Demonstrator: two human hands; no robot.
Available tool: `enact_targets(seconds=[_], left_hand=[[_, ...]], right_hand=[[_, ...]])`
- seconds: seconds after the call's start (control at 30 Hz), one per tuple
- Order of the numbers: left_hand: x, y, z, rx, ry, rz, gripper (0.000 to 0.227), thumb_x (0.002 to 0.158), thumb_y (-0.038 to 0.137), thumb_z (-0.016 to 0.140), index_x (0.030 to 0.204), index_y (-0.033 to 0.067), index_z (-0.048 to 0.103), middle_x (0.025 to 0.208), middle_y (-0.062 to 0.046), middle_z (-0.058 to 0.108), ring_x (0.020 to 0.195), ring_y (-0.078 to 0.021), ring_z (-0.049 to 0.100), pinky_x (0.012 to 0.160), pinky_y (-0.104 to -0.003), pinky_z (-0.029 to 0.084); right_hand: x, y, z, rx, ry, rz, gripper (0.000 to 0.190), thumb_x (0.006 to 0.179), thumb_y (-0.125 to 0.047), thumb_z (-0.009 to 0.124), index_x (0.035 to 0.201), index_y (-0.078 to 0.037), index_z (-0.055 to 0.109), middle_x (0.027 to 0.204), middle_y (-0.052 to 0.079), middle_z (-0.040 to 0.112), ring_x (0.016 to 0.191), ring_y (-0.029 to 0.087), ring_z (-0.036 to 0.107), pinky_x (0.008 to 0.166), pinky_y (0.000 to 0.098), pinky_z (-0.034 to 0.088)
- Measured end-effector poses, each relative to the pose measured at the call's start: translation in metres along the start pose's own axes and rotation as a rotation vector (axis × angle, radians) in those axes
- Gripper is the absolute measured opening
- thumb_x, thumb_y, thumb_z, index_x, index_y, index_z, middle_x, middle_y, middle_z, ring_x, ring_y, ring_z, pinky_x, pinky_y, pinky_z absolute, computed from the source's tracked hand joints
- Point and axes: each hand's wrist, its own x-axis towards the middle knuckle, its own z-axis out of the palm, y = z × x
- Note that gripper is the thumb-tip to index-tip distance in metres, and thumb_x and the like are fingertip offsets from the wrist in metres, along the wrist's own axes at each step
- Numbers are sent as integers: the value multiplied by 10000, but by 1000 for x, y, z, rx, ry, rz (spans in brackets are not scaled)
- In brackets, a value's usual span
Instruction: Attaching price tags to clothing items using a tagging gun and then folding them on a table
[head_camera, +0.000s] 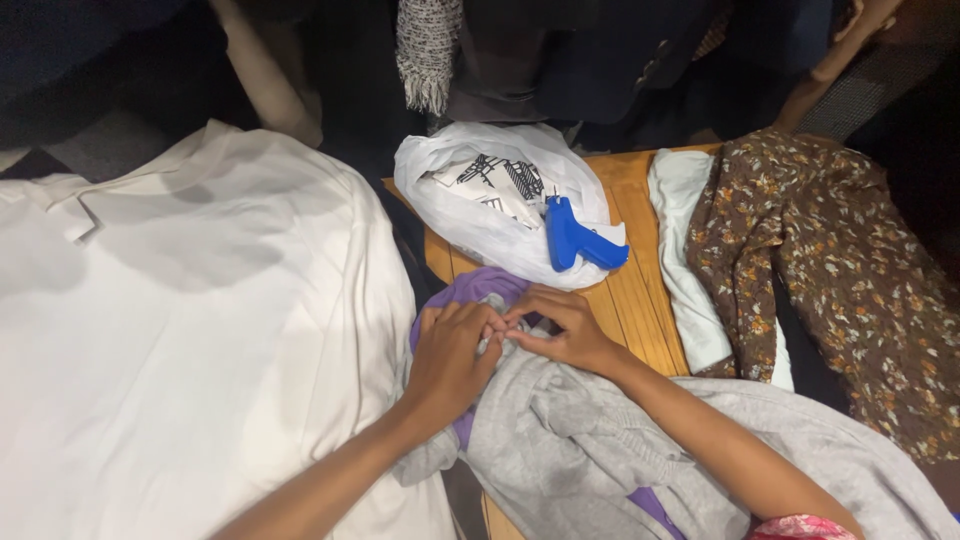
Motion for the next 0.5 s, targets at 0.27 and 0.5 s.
enact_targets(seconds=[0.27, 0.5], left_hand=[[0, 1, -2, -2, 7, 1, 133, 827, 148, 736, 918, 172, 643, 773, -3, 646, 854, -235, 634, 899, -386, 386], [0, 2, -2, -10, 9, -9, 166, 811, 146, 769, 910, 174, 639, 779, 4, 663, 861, -231, 650, 905, -384, 391]], right_hand=[[-2, 4, 2, -124, 13, -130, 83, 920, -108, 760, 879, -35, 759, 849, 115, 741, 715, 323, 697, 661, 404, 563], [-4, 9, 0, -154, 23, -159, 113, 936, -119, 740, 866, -30, 746, 849, 119, 733, 714, 339, 687, 648, 423, 552]])
